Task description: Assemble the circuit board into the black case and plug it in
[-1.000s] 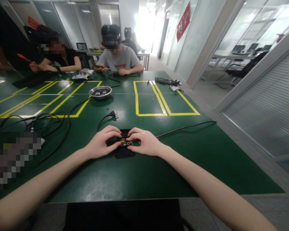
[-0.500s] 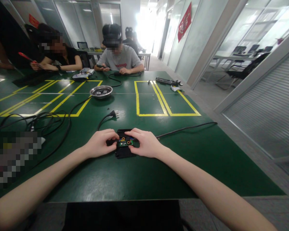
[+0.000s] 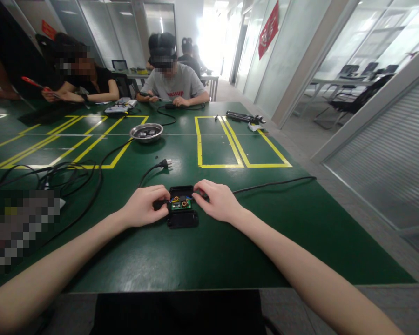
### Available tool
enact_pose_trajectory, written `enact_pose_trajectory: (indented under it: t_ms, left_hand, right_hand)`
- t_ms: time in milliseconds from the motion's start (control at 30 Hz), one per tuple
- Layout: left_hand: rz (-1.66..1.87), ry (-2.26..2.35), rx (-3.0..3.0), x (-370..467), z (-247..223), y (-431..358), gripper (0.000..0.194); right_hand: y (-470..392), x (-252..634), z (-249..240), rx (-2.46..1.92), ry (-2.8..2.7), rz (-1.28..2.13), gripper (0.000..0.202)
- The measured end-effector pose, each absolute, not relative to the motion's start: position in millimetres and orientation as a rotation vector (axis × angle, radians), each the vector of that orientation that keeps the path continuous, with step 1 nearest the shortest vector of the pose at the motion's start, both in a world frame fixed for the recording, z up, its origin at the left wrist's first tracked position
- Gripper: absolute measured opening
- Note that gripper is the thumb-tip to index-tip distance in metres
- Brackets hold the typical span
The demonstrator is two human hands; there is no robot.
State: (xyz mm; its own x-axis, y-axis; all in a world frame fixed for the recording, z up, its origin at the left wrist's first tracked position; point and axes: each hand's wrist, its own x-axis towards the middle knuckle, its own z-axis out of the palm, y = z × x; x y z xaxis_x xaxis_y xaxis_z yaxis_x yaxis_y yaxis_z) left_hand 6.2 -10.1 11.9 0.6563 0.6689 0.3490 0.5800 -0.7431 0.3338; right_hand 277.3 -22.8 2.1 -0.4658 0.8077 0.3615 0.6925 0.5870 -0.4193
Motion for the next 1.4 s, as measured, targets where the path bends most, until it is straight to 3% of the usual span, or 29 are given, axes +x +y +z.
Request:
enact_pose_trajectory:
  t_ms: [100,167,400,767,1067,1400]
  left_hand:
    - [0.693,1.010,2.673,2.7,15.9,-11.1,0.008]
    - [0.704,0.983,2.659,0.8,17.9,-12.6,0.007]
    - [0.621,0.807,2.661,2.8,20.9,-23.8,0.006]
    - [0.411,0.871,2.707,5.1,20.9,-21.9,0.014]
    - [0.445,0.845,2.653,2.4,22.8,-23.1,0.009]
    - [0.517,0.782,2.540,3.8,21.8,-24.3,0.005]
  right_hand:
    - [-17.0,287.8,5.6,-1.249,-2.360,0.221,0.046]
    - [-15.8,293.3,9.0,-1.204,-2.410,0.233,0.051]
    - [-23.7,301.8,24.3,-0.997,-2.513,0.407,0.048]
    - [-22.9,302.3,20.5,-1.055,-2.596,0.525,0.046]
    - [-22.9,301.7,20.4,-1.034,-2.619,0.642,0.042]
    - [-30.3,288.1,9.3,-0.923,-2.579,0.591,0.018]
